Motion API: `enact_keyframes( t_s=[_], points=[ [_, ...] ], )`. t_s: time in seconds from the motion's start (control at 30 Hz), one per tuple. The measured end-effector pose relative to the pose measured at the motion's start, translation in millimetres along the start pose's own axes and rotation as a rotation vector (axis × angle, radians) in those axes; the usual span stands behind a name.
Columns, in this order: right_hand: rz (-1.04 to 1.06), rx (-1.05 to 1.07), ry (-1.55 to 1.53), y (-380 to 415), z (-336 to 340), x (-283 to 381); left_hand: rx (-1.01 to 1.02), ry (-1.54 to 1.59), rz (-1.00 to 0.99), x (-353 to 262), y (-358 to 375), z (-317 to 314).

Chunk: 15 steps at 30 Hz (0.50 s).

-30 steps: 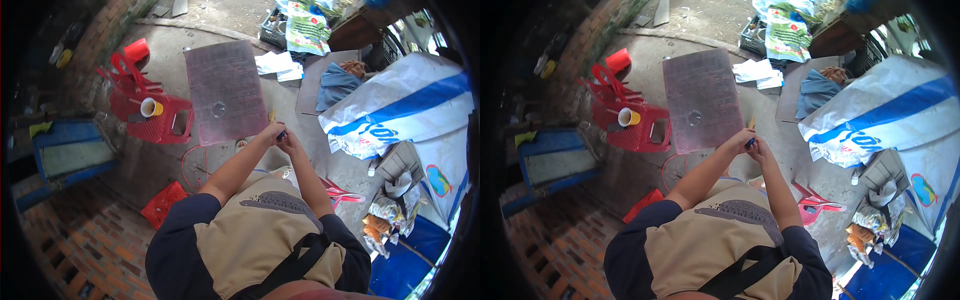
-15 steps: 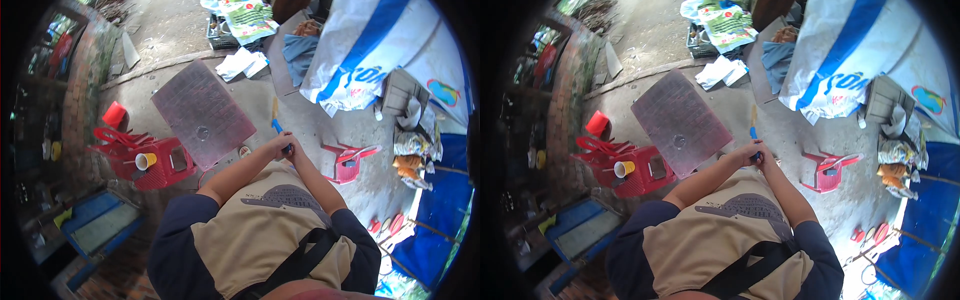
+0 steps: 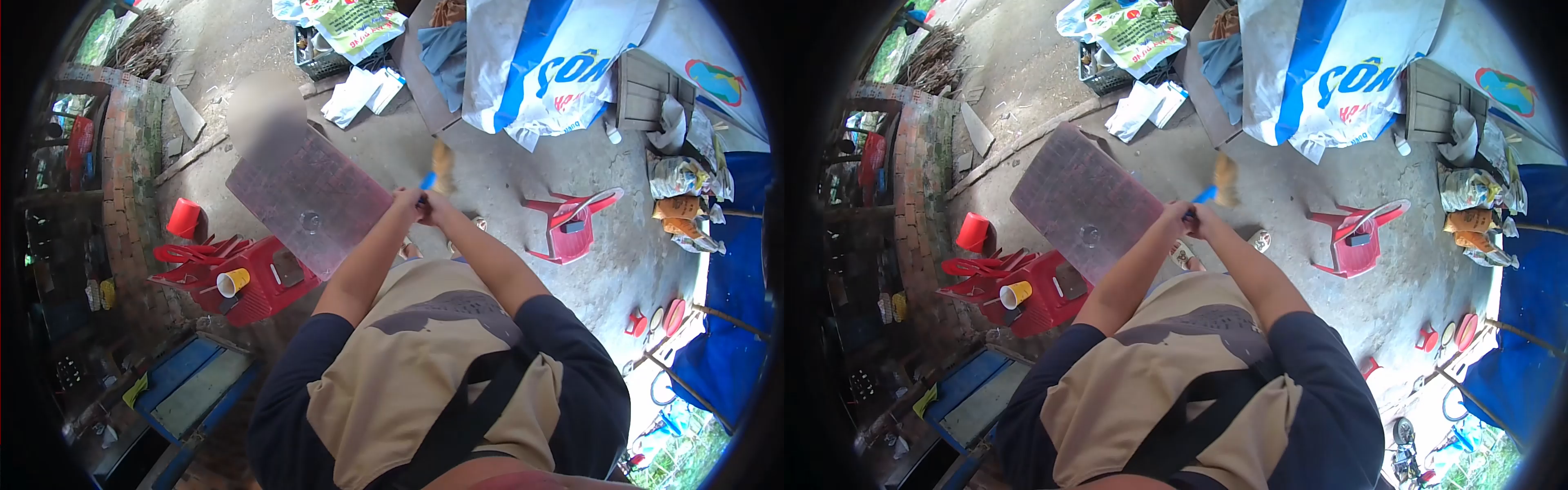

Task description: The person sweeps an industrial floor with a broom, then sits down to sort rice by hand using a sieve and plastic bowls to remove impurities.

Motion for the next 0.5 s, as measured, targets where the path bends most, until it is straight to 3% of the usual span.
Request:
enact_keyframes(
  t_s=[0.03, 0.1, 0.13, 0.2, 0.27, 0.33, 0.47, 0.5],
  points=[
    [-0.055, 0.029, 0.052, 6.5, -13.5, 0.7, -0.007, -0.004, 0.0, 10.4, -8.6, -3.2],
    [-0.057, 0.103, 0.089, -28.1, -1.9, -0.8, -0.454, -0.124, -0.379, -5.9, -14.7, 30.1],
    [-0.055, 0.17, 0.129, -39.5, 2.2, -0.3, -0.461, -0.131, -0.386, -11.9, -5.0, 31.0],
    [-0.042, 0.17, 0.104, -4.1, -3.5, 9.8, 0.021, -0.06, -0.089, 4.6, -1.3, -1.5],
    [-0.01, 0.173, 0.079, 29.3, -4.8, 24.4, 0.053, -0.072, -0.073, 13.9, 1.1, -19.5],
    [-0.006, 0.014, 0.033, 55.0, 23.4, 37.6, 0.129, -0.078, -0.02, 26.5, -3.5, -44.4],
    [0.038, 0.102, -0.012, 68.8, 69.2, 66.6, 0.307, -0.102, 0.124, 67.3, -15.6, -103.6],
    [0.049, -0.008, -0.017, 74.8, 83.0, 71.3, 0.352, -0.109, 0.17, 82.0, -15.1, -116.6]
  ],
)
Point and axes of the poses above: each hand's wrist, its own y-axis away from the middle knuckle, its own z-axis out of the back of the hand, x = y × z, the point moved 10 cm from there along -y, towards the middle knuckle, and after that the axes turned 9 degrees about x, right-handed, at the moved point
